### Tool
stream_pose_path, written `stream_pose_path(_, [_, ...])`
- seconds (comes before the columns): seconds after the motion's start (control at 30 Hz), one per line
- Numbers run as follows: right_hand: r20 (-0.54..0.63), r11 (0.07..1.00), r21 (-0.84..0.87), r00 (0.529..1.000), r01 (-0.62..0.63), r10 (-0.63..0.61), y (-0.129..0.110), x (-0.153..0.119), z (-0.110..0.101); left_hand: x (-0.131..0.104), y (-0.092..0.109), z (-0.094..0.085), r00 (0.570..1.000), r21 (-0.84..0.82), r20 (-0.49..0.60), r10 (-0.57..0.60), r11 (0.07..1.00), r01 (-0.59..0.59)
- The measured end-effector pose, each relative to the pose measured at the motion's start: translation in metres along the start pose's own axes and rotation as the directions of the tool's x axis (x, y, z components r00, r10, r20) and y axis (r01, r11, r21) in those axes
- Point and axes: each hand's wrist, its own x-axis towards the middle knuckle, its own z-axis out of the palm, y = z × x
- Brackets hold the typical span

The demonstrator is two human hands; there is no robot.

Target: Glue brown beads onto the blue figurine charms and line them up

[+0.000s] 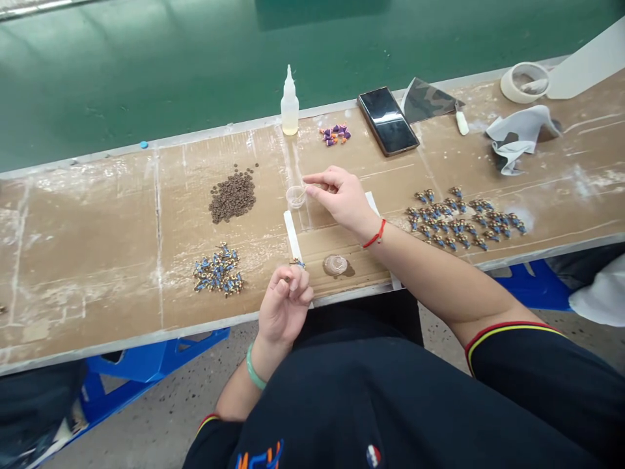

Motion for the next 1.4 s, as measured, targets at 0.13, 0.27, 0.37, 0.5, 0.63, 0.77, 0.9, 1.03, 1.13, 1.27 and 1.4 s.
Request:
stream_pose_path(0.13, [-0.082,0.997,-0.05,0.994,0.064,-0.068,-0.011,-0.008,-0.016,-0.001,0.013,-0.003,0.997,-0.028,0.006,0.08,0.996,-0.079])
stream_pose_path(0.27, [0.014,0.911,-0.272,0.948,0.311,-0.319,-0.046,-0.034,-0.037,-0.003,0.031,-0.013,0.98,-0.009,-0.003,0.201,0.98,-0.201])
stream_pose_path(0.37, [0.473,0.809,-0.391,0.85,0.439,-0.232,-0.073,-0.049,-0.034,-0.005,0.034,-0.017,0.977,0.017,-0.012,0.212,0.977,-0.212])
stream_pose_path(0.5, [0.736,0.642,-0.573,0.664,0.509,0.13,-0.092,-0.05,-0.006,-0.008,0.026,-0.012,0.98,0.006,-0.022,0.197,0.98,-0.197])
stream_pose_path(0.63, [0.737,0.595,-0.611,0.649,0.522,0.187,-0.097,-0.045,0.018,-0.014,0.021,-0.006,0.972,0.039,-0.016,0.236,0.971,-0.235])
stream_pose_path(0.77, [0.754,0.601,-0.591,0.634,0.538,0.173,-0.099,-0.046,0.027,-0.02,0.023,-0.004,0.964,0.061,-0.026,0.265,0.963,-0.263])
stream_pose_path(0.9, [0.75,0.667,-0.535,0.654,0.519,0.094,-0.108,-0.052,0.017,-0.024,0.026,-0.001,0.955,0.08,0.008,0.296,0.952,-0.295])
stream_pose_path(1.03, [0.683,0.901,-0.204,0.715,0.383,-0.149,-0.12,-0.07,-0.005,-0.028,0.028,0.001,0.933,0.141,0.044,0.356,0.923,-0.359])
stream_pose_path(1.13, [0.521,0.938,0.262,0.786,0.225,-0.334,-0.125,-0.093,-0.012,-0.03,0.027,0.003,0.908,0.218,0.047,0.415,0.883,-0.415])
stream_pose_path(1.27, [0.333,0.891,0.401,0.873,0.212,-0.357,-0.127,-0.119,-0.009,-0.033,0.026,0.008,0.858,0.316,0.077,0.507,0.804,-0.504])
stream_pose_path(1.4, [0.239,0.892,0.367,0.899,0.265,-0.366,-0.129,-0.126,-0.01,-0.036,0.027,0.016,0.796,0.388,0.151,0.586,0.705,-0.593])
